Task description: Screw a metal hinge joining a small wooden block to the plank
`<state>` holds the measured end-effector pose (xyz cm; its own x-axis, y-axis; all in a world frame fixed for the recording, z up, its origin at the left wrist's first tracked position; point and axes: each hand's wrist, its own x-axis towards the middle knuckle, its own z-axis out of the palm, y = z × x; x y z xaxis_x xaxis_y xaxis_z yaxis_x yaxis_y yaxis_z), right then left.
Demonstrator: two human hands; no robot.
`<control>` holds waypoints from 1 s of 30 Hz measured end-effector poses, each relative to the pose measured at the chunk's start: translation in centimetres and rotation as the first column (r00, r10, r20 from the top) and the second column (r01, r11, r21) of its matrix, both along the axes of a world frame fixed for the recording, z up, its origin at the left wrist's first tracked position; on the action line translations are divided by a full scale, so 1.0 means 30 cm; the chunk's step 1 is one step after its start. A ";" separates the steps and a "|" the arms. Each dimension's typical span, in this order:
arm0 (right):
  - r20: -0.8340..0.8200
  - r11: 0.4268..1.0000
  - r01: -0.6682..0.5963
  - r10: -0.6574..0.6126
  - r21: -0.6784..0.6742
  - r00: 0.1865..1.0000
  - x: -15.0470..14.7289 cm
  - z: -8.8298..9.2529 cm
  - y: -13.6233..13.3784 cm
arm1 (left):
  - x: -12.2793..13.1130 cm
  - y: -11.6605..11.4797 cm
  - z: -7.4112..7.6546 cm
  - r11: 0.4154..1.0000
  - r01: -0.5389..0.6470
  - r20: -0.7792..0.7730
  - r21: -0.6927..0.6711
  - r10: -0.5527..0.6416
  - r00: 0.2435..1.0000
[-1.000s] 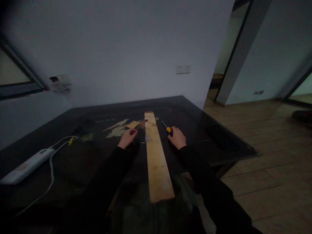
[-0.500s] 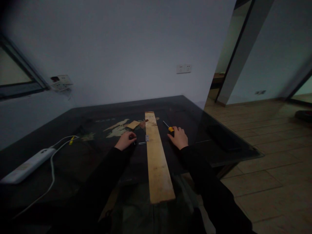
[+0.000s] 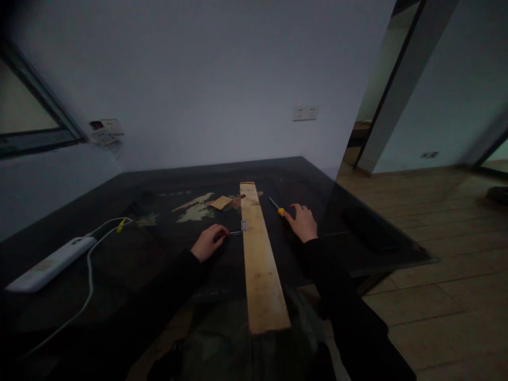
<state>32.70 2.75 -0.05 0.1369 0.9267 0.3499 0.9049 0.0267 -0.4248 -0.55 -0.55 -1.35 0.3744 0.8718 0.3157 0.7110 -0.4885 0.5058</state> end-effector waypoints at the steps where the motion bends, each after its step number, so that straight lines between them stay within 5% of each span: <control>1: -0.004 1.000 0.006 -0.005 0.020 1.000 0.005 0.009 0.004 | 0.009 -0.006 -0.001 1.000 0.022 0.001 0.006 -0.022 1.000; 8: -0.057 0.988 0.003 0.006 0.157 0.998 0.005 0.096 -0.017 | 0.040 -0.020 0.000 0.986 0.169 0.010 -0.011 -0.169 0.986; 13: -0.081 0.954 -0.220 0.240 0.204 0.967 -0.105 0.158 -0.080 | 0.039 -0.026 0.014 0.986 0.166 0.046 -0.020 -0.165 0.985; 18: 0.029 0.900 -0.421 0.420 0.111 0.907 -0.261 0.198 -0.092 | 0.033 -0.010 0.017 0.997 0.051 0.182 -0.052 -0.040 0.982; 23: -0.007 0.864 -0.502 0.502 0.030 0.865 -0.353 0.171 -0.017 | -0.016 0.042 -0.002 0.992 -0.095 0.266 -0.077 0.112 0.957; 30: -0.152 0.892 -0.429 0.449 0.145 0.881 -0.390 0.073 0.044 | -0.039 0.088 -0.018 0.992 -0.129 0.232 -0.012 0.128 0.964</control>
<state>21.01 4.06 2.14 -0.2071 0.8657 0.4557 0.7005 0.4564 -0.5486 -1.70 2.10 -1.88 0.1755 0.9069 0.3830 0.6318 -0.4021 0.6627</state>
